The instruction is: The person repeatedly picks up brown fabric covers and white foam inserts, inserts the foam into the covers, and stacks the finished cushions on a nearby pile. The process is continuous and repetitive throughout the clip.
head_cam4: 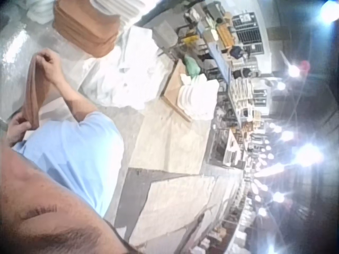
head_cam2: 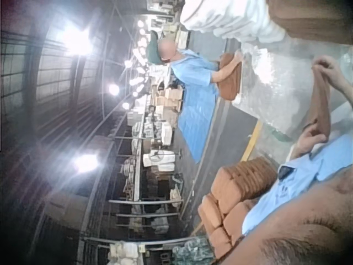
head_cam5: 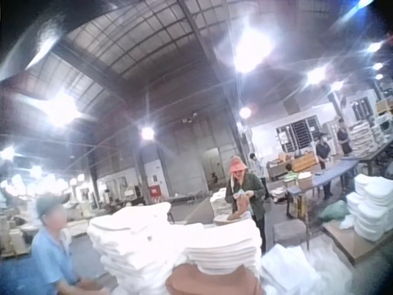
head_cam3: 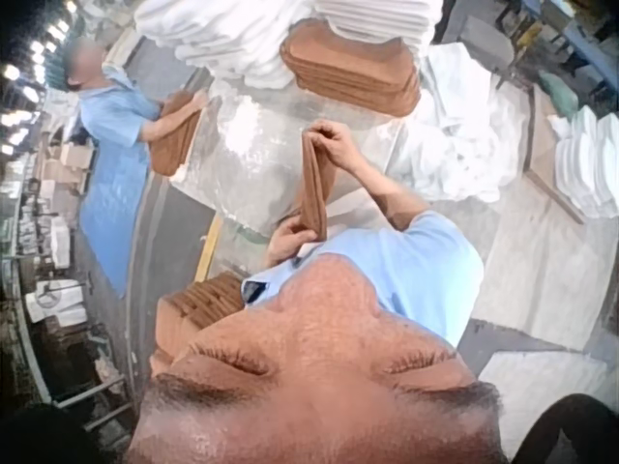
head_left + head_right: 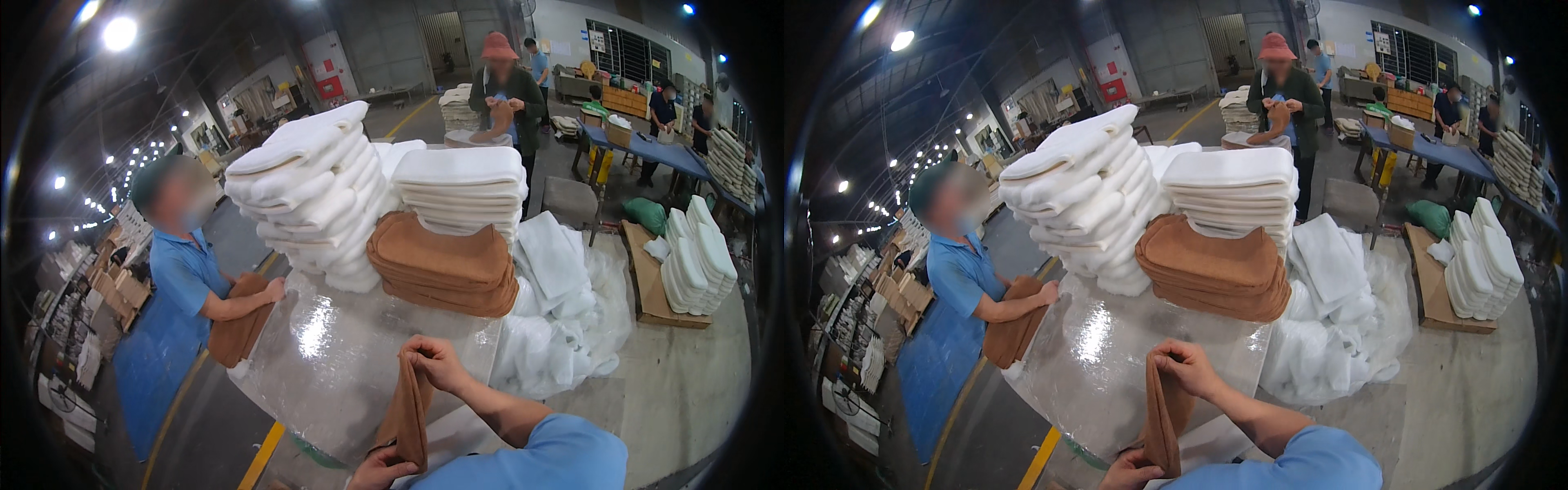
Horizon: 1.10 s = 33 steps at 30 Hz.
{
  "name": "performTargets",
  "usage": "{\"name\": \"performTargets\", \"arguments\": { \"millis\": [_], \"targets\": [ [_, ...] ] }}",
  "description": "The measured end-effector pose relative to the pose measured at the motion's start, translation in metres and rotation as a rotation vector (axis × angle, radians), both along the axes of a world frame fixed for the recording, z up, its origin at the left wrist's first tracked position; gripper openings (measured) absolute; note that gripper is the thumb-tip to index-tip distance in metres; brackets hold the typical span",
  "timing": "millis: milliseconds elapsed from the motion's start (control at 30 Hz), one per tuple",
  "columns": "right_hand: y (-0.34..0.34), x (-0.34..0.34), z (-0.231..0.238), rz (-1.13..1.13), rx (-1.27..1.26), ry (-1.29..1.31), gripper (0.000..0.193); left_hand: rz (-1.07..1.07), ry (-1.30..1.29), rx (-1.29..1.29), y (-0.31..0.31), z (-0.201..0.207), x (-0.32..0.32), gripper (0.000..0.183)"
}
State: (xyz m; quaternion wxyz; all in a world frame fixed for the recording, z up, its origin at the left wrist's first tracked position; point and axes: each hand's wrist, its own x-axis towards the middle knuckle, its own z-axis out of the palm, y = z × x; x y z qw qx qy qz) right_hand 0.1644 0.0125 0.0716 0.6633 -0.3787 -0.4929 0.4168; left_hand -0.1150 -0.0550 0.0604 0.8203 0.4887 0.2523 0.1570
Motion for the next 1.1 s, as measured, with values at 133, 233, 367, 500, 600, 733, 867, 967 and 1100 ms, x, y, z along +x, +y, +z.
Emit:
{"name": "performTargets", "arguments": {
  "millis": [133,233,367,500,600,733,867,967,1100],
  "targets": [
    [-0.001,-0.001,-0.002,0.033,0.016,0.047,0.022,0.002,0.014,-0.008,-0.002,-0.003,-0.003,0.036],
    [-0.001,-0.002,-0.002,0.051,0.008,0.065,0.021,-0.003,-0.002,-0.024,-0.003,-0.006,-0.003,0.036],
    [-0.003,-0.002,-0.002,0.062,0.020,0.073,0.020,-0.055,-0.025,-0.015,-0.005,0.006,0.003,0.033],
    [-0.005,-0.003,-0.002,0.044,0.055,-0.007,0.017,-0.045,0.037,-0.107,-0.009,-0.010,-0.005,0.031],
    [-0.005,-0.003,-0.002,0.024,0.031,-0.019,0.017,-0.070,-0.037,-0.160,-0.010,0.005,0.000,0.030],
    [-0.003,0.002,0.000,-0.024,0.036,-0.072,0.017,-0.097,-0.093,-0.101,-0.003,0.014,0.004,0.030],
    [-0.008,0.019,0.004,-0.120,0.126,-0.157,0.017,-0.222,-0.157,-0.053,0.007,0.015,0.009,0.036],
    [-0.018,0.030,0.007,-0.169,0.105,-0.122,0.019,-0.049,-0.285,0.066,-0.013,0.059,0.025,0.051],
    [-0.001,0.016,0.026,-0.219,0.178,-0.049,0.023,0.057,-0.068,0.056,0.023,0.018,-0.014,0.077]
  ]
}}
